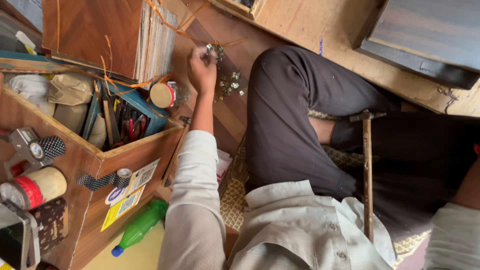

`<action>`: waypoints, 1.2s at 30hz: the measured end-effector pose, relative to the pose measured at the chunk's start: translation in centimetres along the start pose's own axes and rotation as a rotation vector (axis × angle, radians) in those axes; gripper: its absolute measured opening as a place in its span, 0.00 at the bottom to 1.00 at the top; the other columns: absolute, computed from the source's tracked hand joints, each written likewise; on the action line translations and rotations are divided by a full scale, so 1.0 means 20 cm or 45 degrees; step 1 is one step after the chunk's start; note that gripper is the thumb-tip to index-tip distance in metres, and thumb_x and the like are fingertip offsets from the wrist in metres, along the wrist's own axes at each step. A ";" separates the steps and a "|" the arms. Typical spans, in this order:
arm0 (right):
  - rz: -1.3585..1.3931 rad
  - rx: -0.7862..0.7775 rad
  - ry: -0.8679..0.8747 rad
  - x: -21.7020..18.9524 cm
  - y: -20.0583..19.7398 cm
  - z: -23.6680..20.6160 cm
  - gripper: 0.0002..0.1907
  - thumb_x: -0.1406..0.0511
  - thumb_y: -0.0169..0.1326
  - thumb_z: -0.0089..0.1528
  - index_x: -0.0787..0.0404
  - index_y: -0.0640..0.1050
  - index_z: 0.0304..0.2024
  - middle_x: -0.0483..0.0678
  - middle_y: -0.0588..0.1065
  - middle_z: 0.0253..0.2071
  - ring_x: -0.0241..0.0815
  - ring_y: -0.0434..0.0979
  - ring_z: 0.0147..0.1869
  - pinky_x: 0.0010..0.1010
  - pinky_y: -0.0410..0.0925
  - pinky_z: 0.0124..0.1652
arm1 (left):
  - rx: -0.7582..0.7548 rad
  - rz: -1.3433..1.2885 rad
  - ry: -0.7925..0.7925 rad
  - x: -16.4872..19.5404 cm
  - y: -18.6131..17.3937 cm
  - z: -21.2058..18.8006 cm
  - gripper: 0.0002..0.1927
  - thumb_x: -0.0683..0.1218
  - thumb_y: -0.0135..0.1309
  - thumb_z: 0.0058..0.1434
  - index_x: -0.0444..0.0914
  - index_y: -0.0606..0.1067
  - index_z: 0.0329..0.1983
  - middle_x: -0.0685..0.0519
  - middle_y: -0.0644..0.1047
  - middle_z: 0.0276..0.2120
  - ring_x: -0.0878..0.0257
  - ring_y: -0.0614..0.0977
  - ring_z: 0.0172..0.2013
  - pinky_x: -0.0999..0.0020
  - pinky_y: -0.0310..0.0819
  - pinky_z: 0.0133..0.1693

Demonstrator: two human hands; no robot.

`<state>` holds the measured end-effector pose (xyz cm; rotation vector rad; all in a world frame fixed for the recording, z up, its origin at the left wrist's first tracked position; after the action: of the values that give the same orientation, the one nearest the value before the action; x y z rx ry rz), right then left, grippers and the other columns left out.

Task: The person sits on the floor and uses a hammer to drive nails into wooden frames, securing dark panels. They repeatedly pick up frames, position them on a work surface, hammer nails, and move completed units aside.

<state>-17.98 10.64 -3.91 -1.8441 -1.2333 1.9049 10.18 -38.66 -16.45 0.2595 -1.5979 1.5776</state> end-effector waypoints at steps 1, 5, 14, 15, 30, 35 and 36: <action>0.031 0.006 0.040 0.01 0.02 0.05 0.13 0.67 0.60 0.67 0.58 0.73 0.51 0.46 0.76 0.42 0.35 0.80 0.41 0.24 0.72 0.36 | -0.024 0.010 0.036 -0.05 0.03 0.01 0.11 0.45 0.66 0.57 0.39 0.79 0.41 0.51 0.79 0.37 0.55 0.81 0.37 0.60 0.74 0.41; 0.221 0.082 0.188 0.15 0.05 0.11 0.14 0.66 0.61 0.65 0.56 0.71 0.50 0.44 0.76 0.42 0.35 0.81 0.43 0.24 0.73 0.36 | -0.034 0.201 0.234 -0.18 0.16 -0.02 0.13 0.41 0.64 0.53 0.42 0.80 0.42 0.48 0.79 0.41 0.49 0.78 0.44 0.56 0.72 0.46; 1.093 0.438 0.397 0.85 -0.15 0.07 0.13 0.69 0.61 0.68 0.62 0.71 0.52 0.50 0.78 0.47 0.43 0.83 0.52 0.32 0.76 0.42 | -0.154 0.274 0.214 -0.07 0.26 -0.10 0.12 0.46 0.58 0.62 0.42 0.81 0.49 0.45 0.82 0.42 0.44 0.79 0.44 0.49 0.72 0.46; 1.171 0.443 0.425 0.90 -0.13 0.06 0.14 0.69 0.60 0.67 0.62 0.71 0.52 0.50 0.78 0.47 0.43 0.83 0.50 0.32 0.76 0.42 | -0.209 0.323 0.190 -0.06 0.25 -0.12 0.13 0.48 0.61 0.61 0.44 0.82 0.49 0.46 0.82 0.41 0.43 0.79 0.45 0.48 0.71 0.46; 0.894 0.871 -0.210 0.53 -0.35 -0.25 0.11 0.69 0.58 0.76 0.63 0.75 0.60 0.44 0.76 0.47 0.34 0.74 0.48 0.25 0.70 0.49 | -0.228 -0.485 0.231 0.28 0.10 -0.29 0.05 0.38 0.61 0.66 0.35 0.78 0.44 0.52 0.80 0.39 0.64 0.80 0.39 0.68 0.73 0.42; 0.889 0.005 -0.173 0.06 0.03 -0.44 0.13 0.68 0.60 0.66 0.65 0.77 0.52 0.46 0.78 0.52 0.31 0.77 0.50 0.26 0.73 0.51 | -0.556 -0.688 0.689 1.13 0.08 -0.79 0.04 0.38 0.62 0.66 0.36 0.78 0.40 0.52 0.80 0.40 0.61 0.81 0.43 0.66 0.76 0.51; 1.041 -0.145 -0.199 -0.01 0.09 -0.46 0.16 0.67 0.60 0.64 0.65 0.75 0.53 0.45 0.76 0.55 0.31 0.77 0.52 0.26 0.73 0.51 | -0.627 -0.671 0.865 1.31 0.10 -0.90 0.05 0.38 0.64 0.64 0.37 0.78 0.39 0.52 0.80 0.39 0.58 0.81 0.41 0.66 0.75 0.48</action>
<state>-8.92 13.05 -3.71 -2.5662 -0.6570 2.4296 0.17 -11.44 -3.07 -0.1159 -1.1861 0.7170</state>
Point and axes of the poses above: each hand's wrist, its own z-axis towards the middle knuckle, its own y-axis out of the palm, x = y × z, the point moved 8 cm from there along z, towards the middle knuckle
